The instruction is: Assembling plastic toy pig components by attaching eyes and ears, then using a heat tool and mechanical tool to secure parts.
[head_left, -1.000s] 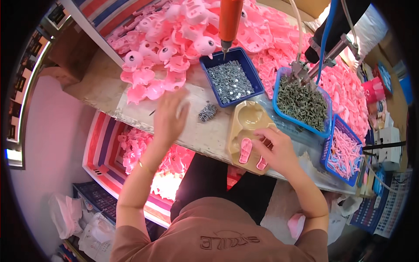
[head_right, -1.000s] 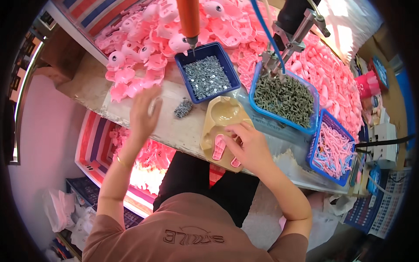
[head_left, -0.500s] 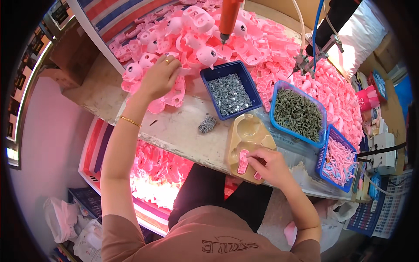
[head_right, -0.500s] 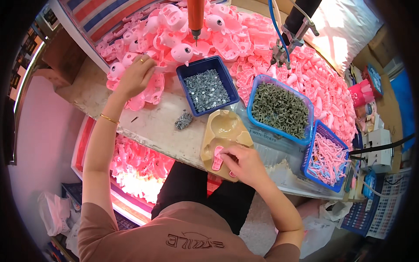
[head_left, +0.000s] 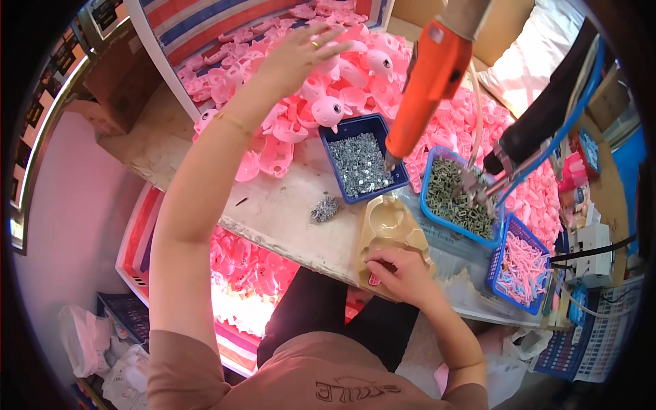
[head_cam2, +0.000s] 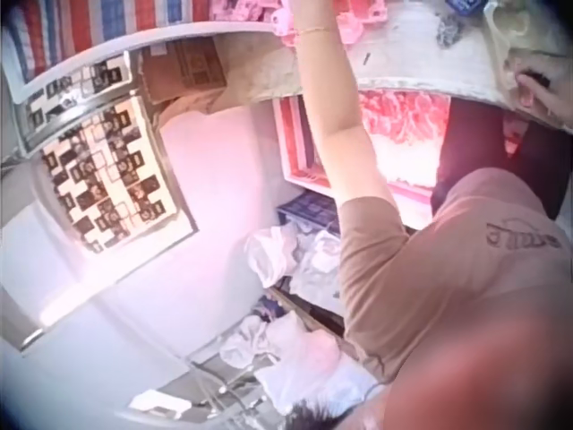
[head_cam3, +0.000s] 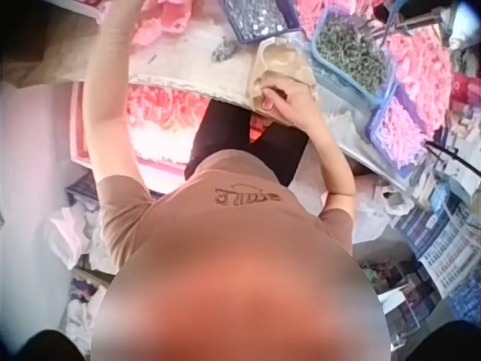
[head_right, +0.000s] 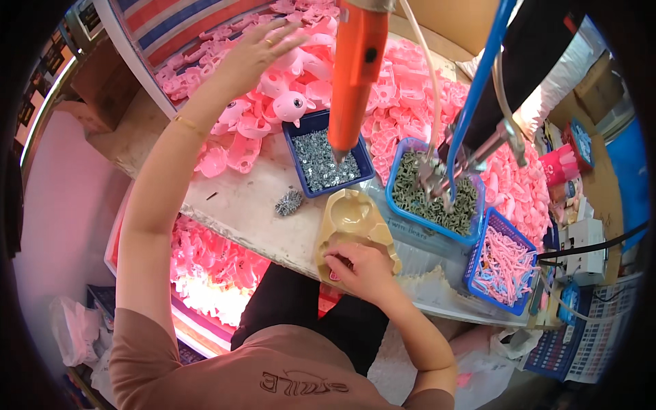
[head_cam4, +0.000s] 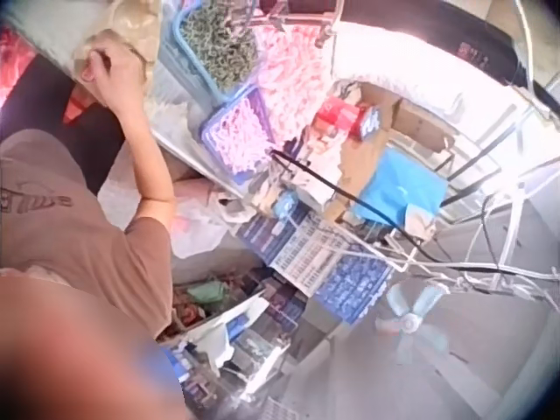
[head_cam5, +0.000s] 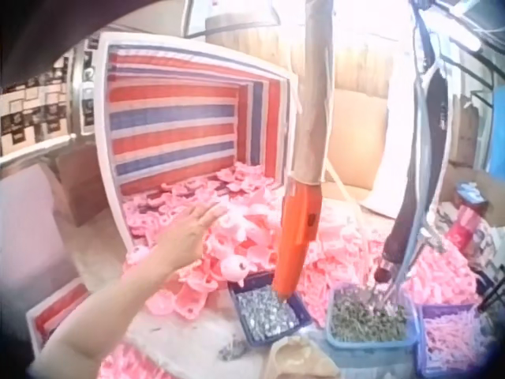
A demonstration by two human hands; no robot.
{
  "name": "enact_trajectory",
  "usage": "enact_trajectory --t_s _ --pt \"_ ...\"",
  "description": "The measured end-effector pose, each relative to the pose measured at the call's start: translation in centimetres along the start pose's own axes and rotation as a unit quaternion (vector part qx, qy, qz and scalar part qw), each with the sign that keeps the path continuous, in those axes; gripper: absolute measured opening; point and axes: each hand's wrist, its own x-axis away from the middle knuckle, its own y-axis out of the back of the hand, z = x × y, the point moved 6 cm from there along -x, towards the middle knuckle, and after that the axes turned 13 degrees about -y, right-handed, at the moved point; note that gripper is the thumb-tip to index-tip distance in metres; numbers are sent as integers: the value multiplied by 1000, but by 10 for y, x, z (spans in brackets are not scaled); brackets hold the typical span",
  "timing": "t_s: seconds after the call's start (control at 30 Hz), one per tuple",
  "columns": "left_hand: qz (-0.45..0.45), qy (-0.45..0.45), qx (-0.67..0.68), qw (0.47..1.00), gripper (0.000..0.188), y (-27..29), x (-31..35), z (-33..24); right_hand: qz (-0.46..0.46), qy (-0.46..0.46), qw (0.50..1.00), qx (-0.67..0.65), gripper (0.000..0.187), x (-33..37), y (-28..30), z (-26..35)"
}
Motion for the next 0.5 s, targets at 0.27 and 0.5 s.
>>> enact_trajectory --t_s 0.27,0.5 --pt "77 19 12 997 42 41 16 12 -18 -25 999 -45 17 11 11 -3" --pt "41 106 151 982 51 168 46 -86 -71 -73 987 -123 15 18 31 -11"
